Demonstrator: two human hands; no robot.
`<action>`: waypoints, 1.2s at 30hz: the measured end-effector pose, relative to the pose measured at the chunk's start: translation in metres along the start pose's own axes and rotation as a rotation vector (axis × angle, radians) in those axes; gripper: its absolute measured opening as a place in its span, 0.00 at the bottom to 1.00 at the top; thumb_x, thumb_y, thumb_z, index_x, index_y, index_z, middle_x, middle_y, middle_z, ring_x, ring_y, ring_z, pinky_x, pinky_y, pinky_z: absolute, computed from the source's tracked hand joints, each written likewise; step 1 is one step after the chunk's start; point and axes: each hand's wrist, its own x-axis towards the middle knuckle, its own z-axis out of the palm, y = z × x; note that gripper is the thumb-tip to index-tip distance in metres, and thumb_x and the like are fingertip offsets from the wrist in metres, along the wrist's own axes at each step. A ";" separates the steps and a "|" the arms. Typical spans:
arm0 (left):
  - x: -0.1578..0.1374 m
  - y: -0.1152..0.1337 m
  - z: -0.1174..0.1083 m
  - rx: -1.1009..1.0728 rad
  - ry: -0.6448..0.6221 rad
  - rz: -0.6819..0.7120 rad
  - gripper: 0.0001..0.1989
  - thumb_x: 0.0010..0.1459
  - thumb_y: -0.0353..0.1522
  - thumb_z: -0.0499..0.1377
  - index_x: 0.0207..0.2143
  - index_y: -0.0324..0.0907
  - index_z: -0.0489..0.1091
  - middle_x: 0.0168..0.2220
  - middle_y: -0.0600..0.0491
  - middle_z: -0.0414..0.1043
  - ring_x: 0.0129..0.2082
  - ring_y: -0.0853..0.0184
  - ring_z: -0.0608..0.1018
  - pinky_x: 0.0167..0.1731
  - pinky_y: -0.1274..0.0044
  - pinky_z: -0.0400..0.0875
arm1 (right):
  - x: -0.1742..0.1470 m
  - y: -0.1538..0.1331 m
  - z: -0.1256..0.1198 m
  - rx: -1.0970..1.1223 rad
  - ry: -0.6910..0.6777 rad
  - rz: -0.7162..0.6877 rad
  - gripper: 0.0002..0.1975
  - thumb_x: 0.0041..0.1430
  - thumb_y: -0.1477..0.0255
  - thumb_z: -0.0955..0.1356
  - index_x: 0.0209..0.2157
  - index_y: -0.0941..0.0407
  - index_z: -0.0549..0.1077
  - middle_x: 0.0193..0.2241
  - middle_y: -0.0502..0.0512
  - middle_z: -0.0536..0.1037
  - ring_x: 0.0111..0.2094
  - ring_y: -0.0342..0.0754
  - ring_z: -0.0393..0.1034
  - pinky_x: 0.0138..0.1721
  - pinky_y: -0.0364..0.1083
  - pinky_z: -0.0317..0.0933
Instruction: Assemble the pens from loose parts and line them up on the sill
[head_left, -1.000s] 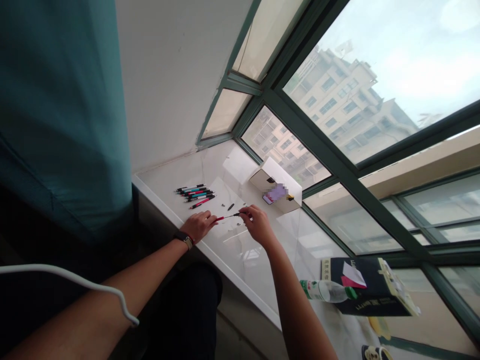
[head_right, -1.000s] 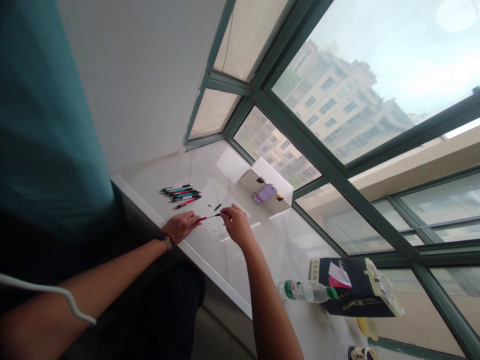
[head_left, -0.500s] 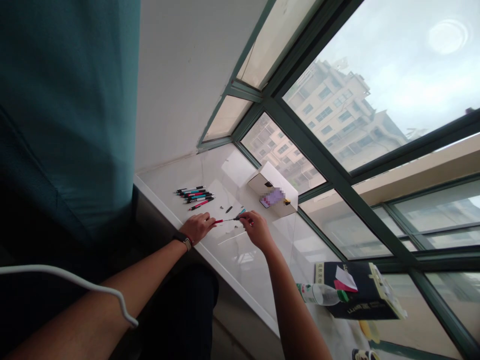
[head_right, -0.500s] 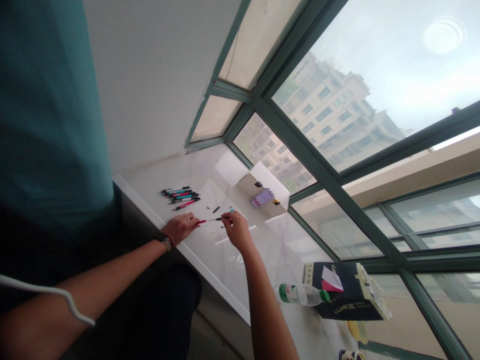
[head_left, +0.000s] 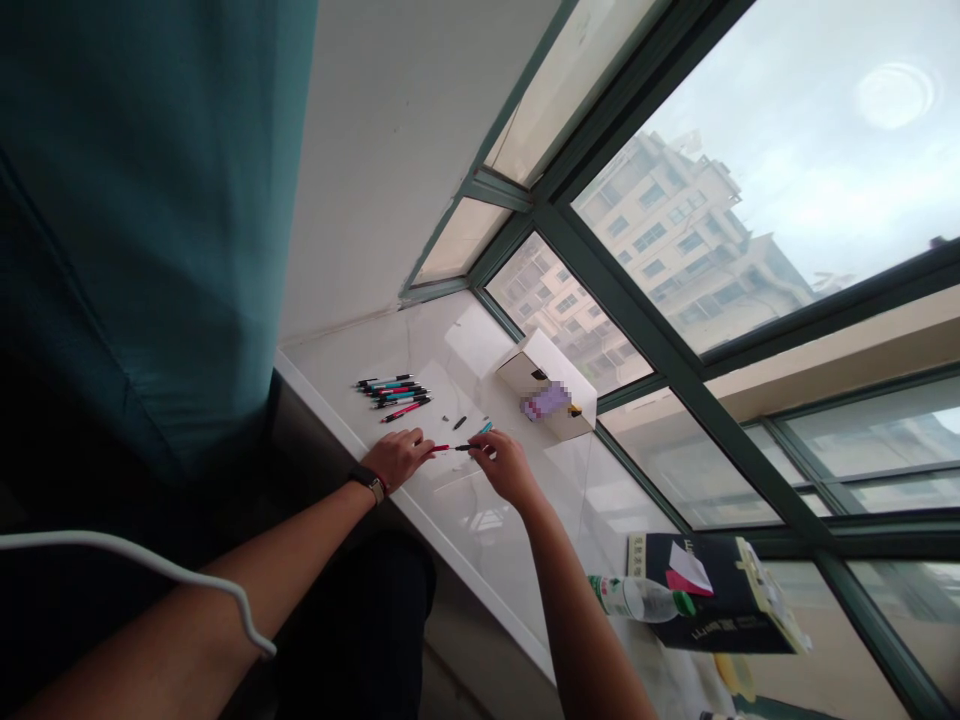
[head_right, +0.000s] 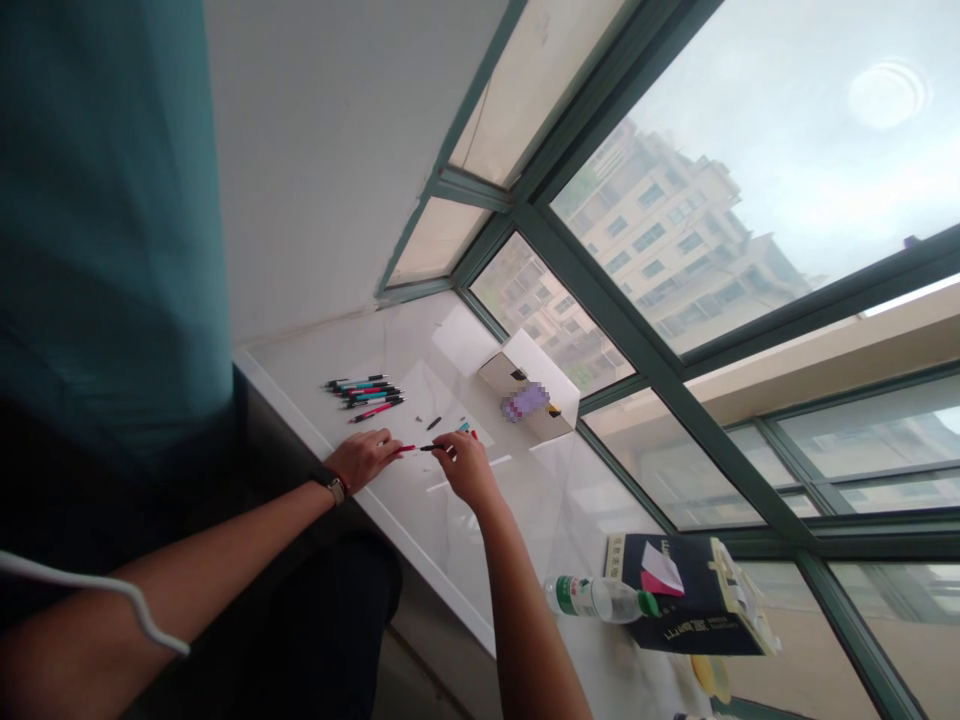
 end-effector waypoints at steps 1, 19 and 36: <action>0.000 0.000 0.000 -0.005 0.000 -0.004 0.12 0.65 0.41 0.50 0.40 0.48 0.71 0.34 0.52 0.67 0.33 0.66 0.70 0.34 0.75 0.62 | 0.001 -0.001 0.004 -0.003 -0.008 -0.006 0.06 0.58 0.72 0.69 0.37 0.53 0.77 0.31 0.51 0.76 0.31 0.44 0.69 0.38 0.44 0.61; 0.000 -0.001 0.004 -0.038 0.038 -0.044 0.14 0.67 0.39 0.48 0.38 0.44 0.70 0.33 0.51 0.68 0.29 0.68 0.70 0.30 0.74 0.59 | 0.006 -0.002 0.028 -0.254 -0.072 0.084 0.21 0.68 0.62 0.60 0.26 0.57 0.74 0.26 0.57 0.75 0.31 0.47 0.69 0.36 0.43 0.57; -0.001 -0.001 0.002 -0.027 0.026 -0.042 0.14 0.67 0.38 0.47 0.39 0.44 0.70 0.34 0.51 0.68 0.28 0.69 0.70 0.31 0.75 0.60 | 0.002 0.010 0.040 0.022 -0.032 0.216 0.17 0.66 0.60 0.61 0.32 0.56 0.74 0.27 0.55 0.77 0.30 0.47 0.71 0.36 0.44 0.60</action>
